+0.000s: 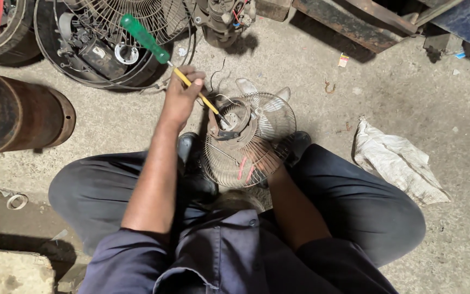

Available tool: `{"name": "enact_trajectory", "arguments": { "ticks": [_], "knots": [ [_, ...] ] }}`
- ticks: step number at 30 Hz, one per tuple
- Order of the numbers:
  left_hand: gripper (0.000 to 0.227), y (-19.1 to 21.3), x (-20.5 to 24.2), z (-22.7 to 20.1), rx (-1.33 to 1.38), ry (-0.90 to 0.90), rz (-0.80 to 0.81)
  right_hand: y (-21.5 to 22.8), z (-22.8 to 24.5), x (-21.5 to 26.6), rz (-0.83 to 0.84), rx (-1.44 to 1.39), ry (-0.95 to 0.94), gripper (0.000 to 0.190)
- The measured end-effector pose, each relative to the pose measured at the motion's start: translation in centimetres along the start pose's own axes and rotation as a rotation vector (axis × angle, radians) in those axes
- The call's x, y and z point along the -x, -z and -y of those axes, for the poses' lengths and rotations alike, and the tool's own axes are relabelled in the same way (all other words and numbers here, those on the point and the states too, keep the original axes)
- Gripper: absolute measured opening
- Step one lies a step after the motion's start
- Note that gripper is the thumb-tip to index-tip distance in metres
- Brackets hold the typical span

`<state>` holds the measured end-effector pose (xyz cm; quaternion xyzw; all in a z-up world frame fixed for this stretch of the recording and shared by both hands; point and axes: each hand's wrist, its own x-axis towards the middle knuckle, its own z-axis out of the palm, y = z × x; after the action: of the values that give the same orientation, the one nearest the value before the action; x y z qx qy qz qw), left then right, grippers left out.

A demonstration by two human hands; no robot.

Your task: The person disassembles and repairs an electric fan by removing the front grille with pliers, unscrewing internal components from the motor housing using a screwdriver, and handling the fan blades.

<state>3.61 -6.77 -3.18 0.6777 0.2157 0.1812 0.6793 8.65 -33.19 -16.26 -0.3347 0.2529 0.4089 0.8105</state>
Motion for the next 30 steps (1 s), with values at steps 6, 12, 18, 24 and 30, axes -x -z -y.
{"name": "enact_trajectory", "arguments": {
  "ticks": [6, 12, 18, 24, 30],
  "knots": [
    [0.026, -0.5, 0.8, -1.5, -0.212, 0.184, -0.169, -0.2, 0.2, 0.0, 0.000, 0.002, 0.006, 0.041],
    [0.024, -0.6, -0.4, -2.6, -0.033, -0.140, -0.191, 0.2, 0.0, 0.1, -0.008, 0.004, 0.008, 0.042],
    [0.013, -2.1, -0.8, -2.6, -0.622, 0.106, 0.481, -0.1, 0.0, -0.1, 0.005, 0.006, 0.003, 0.042],
    [0.020, -4.5, -0.5, 4.0, -1.307, 0.153, 0.861, 0.4, 0.2, 0.3, 0.001, -0.005, 0.008, 0.042],
    [0.024, -6.6, -1.1, 6.3, -1.400, 0.103, 0.951, 0.4, 0.0, 0.1, 0.018, -0.008, -0.010, 0.042]
  ]
}}
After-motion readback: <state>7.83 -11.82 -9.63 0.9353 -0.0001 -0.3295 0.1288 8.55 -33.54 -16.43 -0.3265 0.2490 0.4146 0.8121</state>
